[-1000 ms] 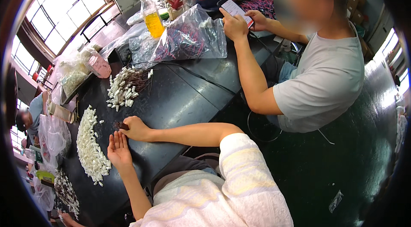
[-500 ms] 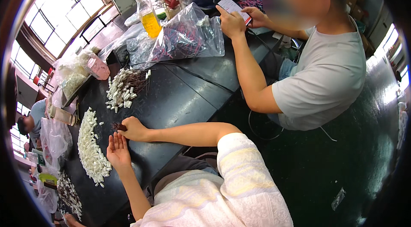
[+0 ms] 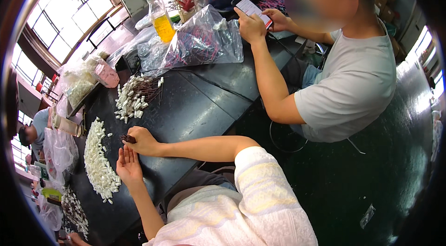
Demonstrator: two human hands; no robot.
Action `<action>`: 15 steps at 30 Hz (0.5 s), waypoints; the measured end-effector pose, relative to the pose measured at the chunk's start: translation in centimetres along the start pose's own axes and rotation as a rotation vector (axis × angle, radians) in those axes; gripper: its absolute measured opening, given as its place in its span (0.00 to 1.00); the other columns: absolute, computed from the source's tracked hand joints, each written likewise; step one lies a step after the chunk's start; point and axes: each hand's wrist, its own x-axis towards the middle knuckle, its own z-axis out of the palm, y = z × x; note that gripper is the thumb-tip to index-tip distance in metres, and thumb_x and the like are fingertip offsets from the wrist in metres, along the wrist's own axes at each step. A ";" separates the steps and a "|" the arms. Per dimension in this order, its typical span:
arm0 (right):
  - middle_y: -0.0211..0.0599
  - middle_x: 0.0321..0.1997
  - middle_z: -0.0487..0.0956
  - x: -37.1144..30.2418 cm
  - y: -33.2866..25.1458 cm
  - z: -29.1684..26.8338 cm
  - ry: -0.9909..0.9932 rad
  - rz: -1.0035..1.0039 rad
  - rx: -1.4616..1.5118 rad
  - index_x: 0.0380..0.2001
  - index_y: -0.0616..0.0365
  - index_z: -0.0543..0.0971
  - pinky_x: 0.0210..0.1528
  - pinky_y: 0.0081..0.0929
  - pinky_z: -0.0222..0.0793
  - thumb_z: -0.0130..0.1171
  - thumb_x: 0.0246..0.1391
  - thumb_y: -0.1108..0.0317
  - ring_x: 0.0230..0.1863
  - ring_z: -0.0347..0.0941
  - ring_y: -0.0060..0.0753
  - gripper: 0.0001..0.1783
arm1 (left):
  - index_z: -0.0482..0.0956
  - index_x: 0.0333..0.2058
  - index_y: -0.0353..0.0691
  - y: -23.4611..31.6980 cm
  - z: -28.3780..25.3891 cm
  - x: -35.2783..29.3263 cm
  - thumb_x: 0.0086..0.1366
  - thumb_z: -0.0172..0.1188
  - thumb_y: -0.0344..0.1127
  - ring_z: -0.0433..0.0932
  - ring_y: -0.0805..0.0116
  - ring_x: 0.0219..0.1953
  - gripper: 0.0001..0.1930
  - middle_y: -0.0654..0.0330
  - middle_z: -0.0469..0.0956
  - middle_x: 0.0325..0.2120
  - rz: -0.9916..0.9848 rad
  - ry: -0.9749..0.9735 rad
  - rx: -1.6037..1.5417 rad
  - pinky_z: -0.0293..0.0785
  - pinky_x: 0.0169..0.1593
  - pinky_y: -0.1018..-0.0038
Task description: Assembling small white plastic caps onto brown multi-pronged wire stems.
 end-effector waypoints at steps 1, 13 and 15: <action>0.40 0.20 0.71 0.0 -0.1 0.1 0.027 -0.013 -0.002 0.15 0.63 0.72 0.27 0.33 0.61 0.59 0.40 0.70 0.25 0.67 0.42 0.09 | 0.62 0.48 0.30 0.1 0.0 -0.1 0.63 0.39 0.33 0.64 0.55 0.52 0.17 0.47 0.64 0.47 0.007 -0.011 0.010 0.60 0.59 0.62; 0.37 0.22 0.72 -0.2 0.0 -0.2 -0.022 -0.099 -0.079 0.11 0.59 0.71 0.31 0.34 0.62 0.60 0.38 0.68 0.28 0.66 0.40 0.11 | 0.62 0.48 0.32 0.1 -0.2 0.0 0.62 0.40 0.33 0.65 0.57 0.51 0.17 0.49 0.66 0.46 0.007 -0.003 0.058 0.61 0.58 0.64; 0.36 0.22 0.72 -0.7 0.6 -0.3 -0.037 -0.072 -0.167 0.10 0.59 0.71 0.31 0.34 0.62 0.60 0.37 0.68 0.28 0.65 0.39 0.11 | 0.63 0.48 0.32 -0.1 -0.6 0.4 0.62 0.40 0.33 0.65 0.58 0.51 0.17 0.50 0.66 0.46 0.004 -0.004 0.051 0.61 0.58 0.64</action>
